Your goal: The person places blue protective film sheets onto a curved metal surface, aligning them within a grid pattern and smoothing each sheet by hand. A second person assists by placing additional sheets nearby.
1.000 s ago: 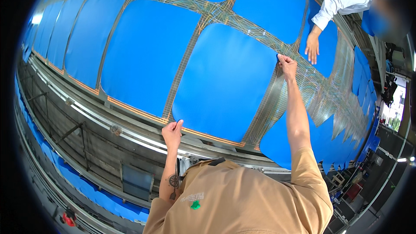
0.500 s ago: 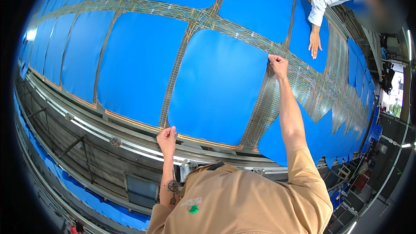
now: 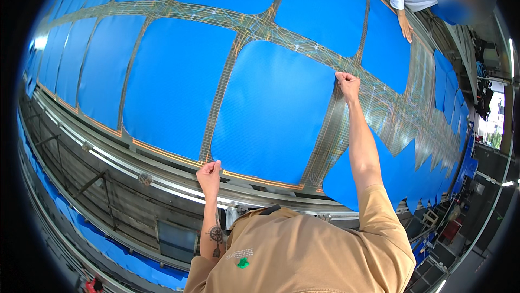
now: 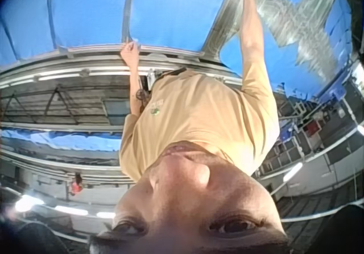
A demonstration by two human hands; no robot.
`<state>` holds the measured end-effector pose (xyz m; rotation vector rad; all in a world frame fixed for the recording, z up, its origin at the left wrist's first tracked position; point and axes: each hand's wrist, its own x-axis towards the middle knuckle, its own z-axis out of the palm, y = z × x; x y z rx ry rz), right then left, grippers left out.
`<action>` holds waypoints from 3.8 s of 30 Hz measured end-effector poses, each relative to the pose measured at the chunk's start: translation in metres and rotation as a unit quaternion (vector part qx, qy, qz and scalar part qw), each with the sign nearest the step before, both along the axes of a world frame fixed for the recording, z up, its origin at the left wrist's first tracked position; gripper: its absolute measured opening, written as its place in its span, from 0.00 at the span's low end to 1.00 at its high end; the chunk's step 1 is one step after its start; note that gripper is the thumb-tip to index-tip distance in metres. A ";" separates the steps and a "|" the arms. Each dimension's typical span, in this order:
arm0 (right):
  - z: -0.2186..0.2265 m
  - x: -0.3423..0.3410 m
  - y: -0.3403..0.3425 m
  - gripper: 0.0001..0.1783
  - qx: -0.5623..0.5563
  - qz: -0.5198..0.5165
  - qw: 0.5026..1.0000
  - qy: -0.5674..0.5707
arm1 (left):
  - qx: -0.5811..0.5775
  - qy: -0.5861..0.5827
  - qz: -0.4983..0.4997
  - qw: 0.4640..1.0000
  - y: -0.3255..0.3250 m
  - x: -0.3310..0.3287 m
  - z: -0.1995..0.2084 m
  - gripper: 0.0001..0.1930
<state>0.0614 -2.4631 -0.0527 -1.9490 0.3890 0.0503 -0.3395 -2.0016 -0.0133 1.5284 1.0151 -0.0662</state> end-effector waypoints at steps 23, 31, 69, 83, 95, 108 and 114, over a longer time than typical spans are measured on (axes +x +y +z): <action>-0.001 0.001 0.004 0.14 0.008 -0.016 1.000 0.003 | 0.006 0.010 0.010 1.000 -0.002 0.001 0.006 0.11; 0.002 -0.001 0.002 0.15 -0.011 0.008 1.000 -0.006 | 0.005 0.015 0.013 1.000 -0.002 0.003 0.006 0.12; 0.014 -0.001 0.002 0.17 -0.003 0.006 0.999 0.032 | -0.047 0.018 -0.005 0.999 0.003 -0.001 0.006 0.12; 0.000 0.001 -0.002 0.12 -0.014 0.002 1.000 0.012 | -0.072 -0.011 0.030 0.997 0.005 -0.004 -0.004 0.09; 0.009 -0.002 0.004 0.14 -0.031 -0.006 0.999 0.009 | -0.068 -0.011 0.035 0.997 0.003 -0.002 0.001 0.09; 0.013 0.000 0.006 0.13 -0.051 0.000 0.998 0.037 | -0.064 0.007 0.046 0.997 0.002 0.001 -0.001 0.09; 0.011 -0.002 0.003 0.14 -0.060 0.013 0.998 0.003 | -0.058 0.007 0.035 0.998 0.002 0.000 0.002 0.09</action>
